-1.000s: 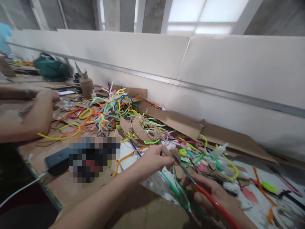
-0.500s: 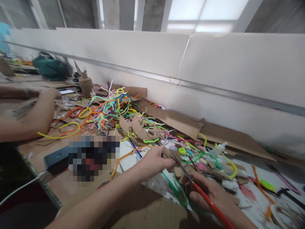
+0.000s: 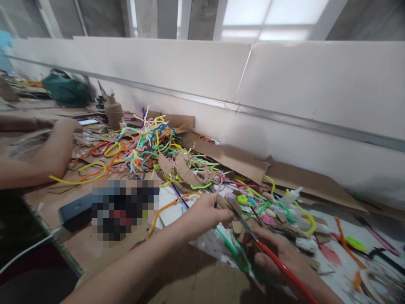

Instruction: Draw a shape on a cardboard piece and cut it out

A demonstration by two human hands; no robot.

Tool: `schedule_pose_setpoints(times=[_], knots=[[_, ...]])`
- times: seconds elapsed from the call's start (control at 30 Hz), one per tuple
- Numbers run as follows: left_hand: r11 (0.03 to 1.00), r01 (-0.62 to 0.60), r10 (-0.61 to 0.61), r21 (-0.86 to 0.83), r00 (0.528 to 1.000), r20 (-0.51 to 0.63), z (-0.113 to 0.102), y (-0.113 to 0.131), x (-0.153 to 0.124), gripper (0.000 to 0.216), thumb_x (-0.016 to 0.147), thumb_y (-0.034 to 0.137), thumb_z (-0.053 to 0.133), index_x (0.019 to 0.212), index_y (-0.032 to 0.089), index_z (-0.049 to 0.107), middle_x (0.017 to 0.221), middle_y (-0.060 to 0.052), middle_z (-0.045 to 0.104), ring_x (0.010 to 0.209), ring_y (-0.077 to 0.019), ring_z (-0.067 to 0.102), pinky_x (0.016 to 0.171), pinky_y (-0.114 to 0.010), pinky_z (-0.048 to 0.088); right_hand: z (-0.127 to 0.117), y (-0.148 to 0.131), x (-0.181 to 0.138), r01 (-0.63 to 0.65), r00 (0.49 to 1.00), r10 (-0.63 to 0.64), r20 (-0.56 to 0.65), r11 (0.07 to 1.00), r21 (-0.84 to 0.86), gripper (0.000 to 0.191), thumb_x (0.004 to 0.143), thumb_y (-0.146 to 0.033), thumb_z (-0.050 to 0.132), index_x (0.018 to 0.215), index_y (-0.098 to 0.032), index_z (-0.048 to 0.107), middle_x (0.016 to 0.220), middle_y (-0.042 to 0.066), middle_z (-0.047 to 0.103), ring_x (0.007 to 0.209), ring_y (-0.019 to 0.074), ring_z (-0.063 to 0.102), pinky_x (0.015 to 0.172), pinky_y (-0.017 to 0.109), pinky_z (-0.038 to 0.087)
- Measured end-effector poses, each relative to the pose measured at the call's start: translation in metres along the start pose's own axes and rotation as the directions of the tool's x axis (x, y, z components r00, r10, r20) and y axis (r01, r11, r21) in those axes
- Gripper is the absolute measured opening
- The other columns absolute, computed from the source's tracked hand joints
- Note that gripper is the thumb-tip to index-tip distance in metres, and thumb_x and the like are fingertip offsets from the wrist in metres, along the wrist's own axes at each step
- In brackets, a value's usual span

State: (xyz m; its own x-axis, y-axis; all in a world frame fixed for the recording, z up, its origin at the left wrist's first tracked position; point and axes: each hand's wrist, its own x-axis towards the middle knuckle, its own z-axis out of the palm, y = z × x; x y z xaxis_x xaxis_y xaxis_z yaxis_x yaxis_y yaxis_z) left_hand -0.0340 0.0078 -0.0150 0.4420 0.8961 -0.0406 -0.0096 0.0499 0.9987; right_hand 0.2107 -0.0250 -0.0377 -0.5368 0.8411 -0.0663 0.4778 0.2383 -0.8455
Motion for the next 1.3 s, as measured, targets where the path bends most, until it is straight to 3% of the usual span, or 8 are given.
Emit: schedule_pose_setpoints(times=[0.17, 0.33, 0.53, 0.7, 0.93, 1.3], knots=[[1.000, 0.015, -0.015, -0.010, 1.000, -0.011, 0.001, -0.001, 0.000, 0.011, 0.068, 0.027, 0.064, 0.062, 0.018, 0.067, 0.058, 0.001, 0.059, 0.052, -0.0111, 0.042, 0.054, -0.025, 0.030, 0.002, 0.007, 0.000, 0.001, 0.999, -0.002, -0.046, 1.000, -0.029, 0.073, 0.081, -0.092, 0.056, 0.094, -0.022, 0.073, 0.077, 0.002, 0.061, 0.070, 0.0218, 0.055, 0.060, 0.029, 0.045], [1.000, 0.004, -0.004, -0.016, 1.000, -0.027, 0.003, -0.002, 0.001, 0.008, 0.067, 0.025, 0.064, 0.062, 0.018, 0.067, 0.060, 0.000, 0.062, 0.054, -0.0119, 0.045, 0.054, -0.025, 0.032, 0.000, 0.000, -0.001, -0.002, 1.000, 0.003, 0.013, 0.993, -0.115, 0.063, 0.088, -0.083, 0.056, 0.099, -0.023, 0.069, 0.083, 0.003, 0.065, 0.075, 0.0243, 0.059, 0.066, 0.030, 0.048], [0.999, 0.028, -0.027, -0.022, 0.998, 0.052, 0.007, 0.003, -0.002, 0.008, 0.065, 0.026, 0.061, 0.064, 0.020, 0.066, 0.059, 0.002, 0.058, 0.052, -0.0114, 0.042, 0.054, -0.025, 0.032, -0.001, -0.013, -0.003, 0.034, 0.997, -0.046, -0.055, 0.979, -0.199, 0.055, 0.089, -0.079, 0.059, 0.090, -0.024, 0.066, 0.088, 0.003, 0.067, 0.078, 0.0254, 0.060, 0.069, 0.032, 0.046], [0.999, 0.038, -0.037, -0.016, 0.997, 0.061, 0.006, 0.003, -0.003, 0.010, 0.066, 0.028, 0.063, 0.062, 0.020, 0.064, 0.059, 0.002, 0.058, 0.050, -0.0106, 0.038, 0.054, -0.026, 0.030, -0.001, -0.017, -0.003, 0.012, 0.999, -0.020, -0.038, 0.983, -0.185, 0.051, 0.087, -0.076, 0.062, 0.089, -0.025, 0.066, 0.086, 0.003, 0.066, 0.078, 0.0264, 0.061, 0.069, 0.033, 0.046], [0.999, 0.052, -0.051, -0.009, 0.997, 0.059, 0.007, 0.001, -0.002, 0.011, 0.066, 0.030, 0.062, 0.064, 0.019, 0.065, 0.061, 0.002, 0.058, 0.052, -0.0106, 0.041, 0.054, -0.026, 0.030, 0.000, -0.017, -0.001, 0.015, 1.000, -0.016, -0.009, 0.990, -0.138, 0.072, 0.084, -0.093, 0.048, 0.090, -0.023, 0.063, 0.084, 0.003, 0.061, 0.075, 0.0239, 0.055, 0.067, 0.032, 0.043], [0.995, 0.067, -0.063, -0.072, 0.997, 0.050, 0.004, -0.011, 0.001, 0.012, 0.070, 0.029, 0.064, 0.072, 0.017, 0.069, 0.063, 0.002, 0.063, 0.050, -0.0093, 0.043, 0.049, -0.024, 0.029, 0.003, 0.001, -0.001, -0.019, 1.000, 0.019, 0.007, 1.000, 0.009, 0.071, 0.080, -0.092, 0.059, 0.097, -0.023, 0.065, 0.080, 0.000, 0.055, 0.073, 0.0212, 0.049, 0.064, 0.029, 0.039]])
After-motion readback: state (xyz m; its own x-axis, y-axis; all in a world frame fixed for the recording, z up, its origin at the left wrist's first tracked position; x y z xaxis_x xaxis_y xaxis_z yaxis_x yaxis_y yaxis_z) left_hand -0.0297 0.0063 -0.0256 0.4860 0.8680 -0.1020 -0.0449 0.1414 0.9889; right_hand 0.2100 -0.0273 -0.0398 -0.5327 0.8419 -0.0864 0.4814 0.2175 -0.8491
